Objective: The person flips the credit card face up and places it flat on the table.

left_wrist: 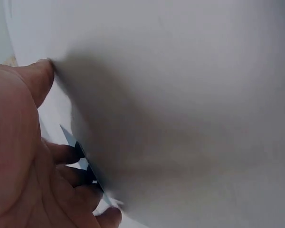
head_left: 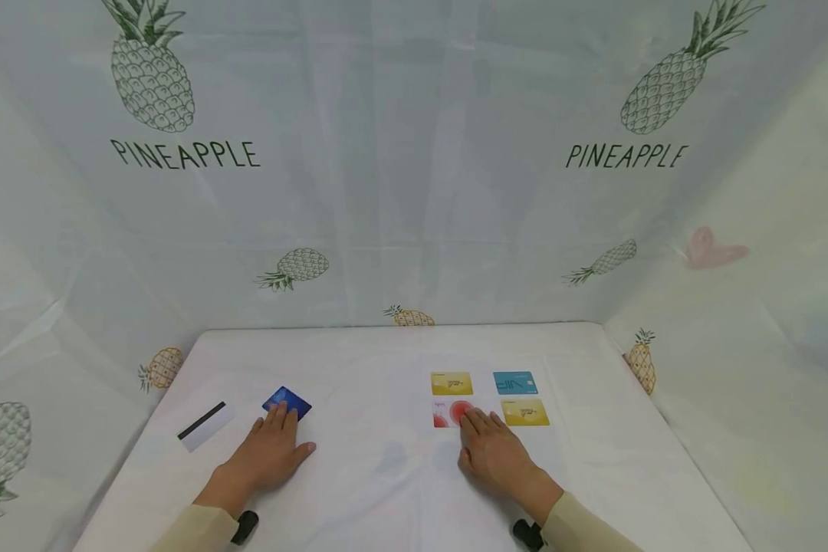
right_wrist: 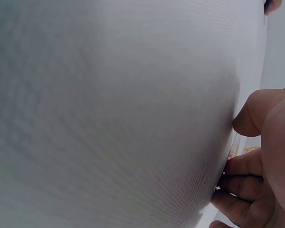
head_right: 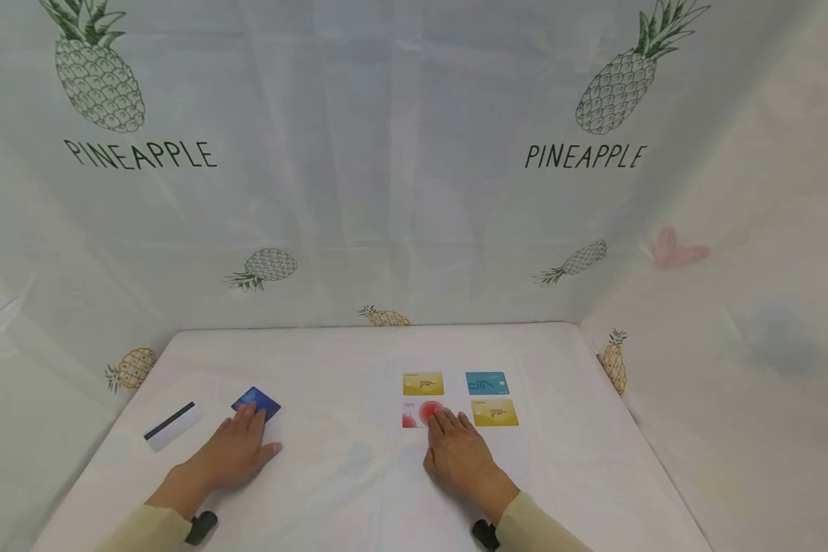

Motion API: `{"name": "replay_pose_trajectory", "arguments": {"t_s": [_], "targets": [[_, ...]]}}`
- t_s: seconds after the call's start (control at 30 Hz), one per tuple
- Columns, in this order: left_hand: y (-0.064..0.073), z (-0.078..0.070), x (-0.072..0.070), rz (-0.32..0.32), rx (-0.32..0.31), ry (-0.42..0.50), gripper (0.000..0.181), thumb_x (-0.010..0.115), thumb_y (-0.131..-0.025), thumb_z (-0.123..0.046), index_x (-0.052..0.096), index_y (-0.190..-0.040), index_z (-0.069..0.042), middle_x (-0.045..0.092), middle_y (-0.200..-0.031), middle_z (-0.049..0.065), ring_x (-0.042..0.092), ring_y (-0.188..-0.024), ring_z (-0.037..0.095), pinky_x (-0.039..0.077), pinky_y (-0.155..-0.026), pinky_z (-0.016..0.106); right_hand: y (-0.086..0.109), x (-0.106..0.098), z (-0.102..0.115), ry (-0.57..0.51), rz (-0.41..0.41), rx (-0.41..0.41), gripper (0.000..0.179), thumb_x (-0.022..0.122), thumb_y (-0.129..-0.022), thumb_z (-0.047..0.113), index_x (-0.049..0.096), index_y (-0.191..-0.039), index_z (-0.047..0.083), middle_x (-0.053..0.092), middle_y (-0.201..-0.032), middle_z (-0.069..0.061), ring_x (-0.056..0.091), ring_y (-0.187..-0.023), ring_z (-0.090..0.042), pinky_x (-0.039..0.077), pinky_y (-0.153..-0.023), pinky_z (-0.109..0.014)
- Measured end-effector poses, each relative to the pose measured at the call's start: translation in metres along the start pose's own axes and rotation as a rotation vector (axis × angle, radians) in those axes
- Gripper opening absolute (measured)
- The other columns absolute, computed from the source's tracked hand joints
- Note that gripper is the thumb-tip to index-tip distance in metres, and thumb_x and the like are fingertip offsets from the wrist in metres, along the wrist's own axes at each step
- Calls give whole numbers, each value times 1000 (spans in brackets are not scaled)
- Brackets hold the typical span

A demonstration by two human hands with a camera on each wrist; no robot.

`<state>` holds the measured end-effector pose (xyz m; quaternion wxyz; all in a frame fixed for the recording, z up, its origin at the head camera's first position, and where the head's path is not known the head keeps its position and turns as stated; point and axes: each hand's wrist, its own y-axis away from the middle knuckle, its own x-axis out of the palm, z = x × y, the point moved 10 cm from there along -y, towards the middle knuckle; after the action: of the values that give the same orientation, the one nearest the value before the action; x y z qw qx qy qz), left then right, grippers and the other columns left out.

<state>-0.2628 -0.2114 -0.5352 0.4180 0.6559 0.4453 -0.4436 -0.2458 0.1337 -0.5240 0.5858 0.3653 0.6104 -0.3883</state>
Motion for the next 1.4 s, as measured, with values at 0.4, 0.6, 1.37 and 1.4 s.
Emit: {"name": "replay_pose_trajectory", "arguments": {"t_s": [0.4,0.6,1.37,1.4], "targets": [[0,-54,17,29,46,-10,76,64,-103,-47,45,-156,4,35,-160,38,27,-153,57,26,-123,68,-1,3,-2,62,16,1,60,64,-101,40,59,-146,1,60,-152,-14,56,-141,-33,39,-120,-60],[-2,-74,24,35,51,-23,77,63,-103,-51,45,-157,1,35,-163,33,28,-154,54,27,-125,64,-3,7,-4,81,29,7,62,65,-100,43,59,-148,4,58,-154,-12,54,-143,-32,37,-121,-62],[-3,-143,40,25,207,-103,76,55,-106,-52,45,-155,5,39,-164,30,31,-155,48,30,-126,58,-35,-16,70,109,-134,-212,55,76,-95,42,66,-141,12,67,-140,-5,60,-132,-25,47,-116,-45],[-3,-145,39,18,213,-108,76,55,-106,-52,46,-155,5,39,-163,30,32,-155,48,30,-126,58,-37,-16,76,108,-134,-229,54,75,-96,42,66,-141,12,67,-140,-4,60,-131,-24,48,-116,-44]]}}
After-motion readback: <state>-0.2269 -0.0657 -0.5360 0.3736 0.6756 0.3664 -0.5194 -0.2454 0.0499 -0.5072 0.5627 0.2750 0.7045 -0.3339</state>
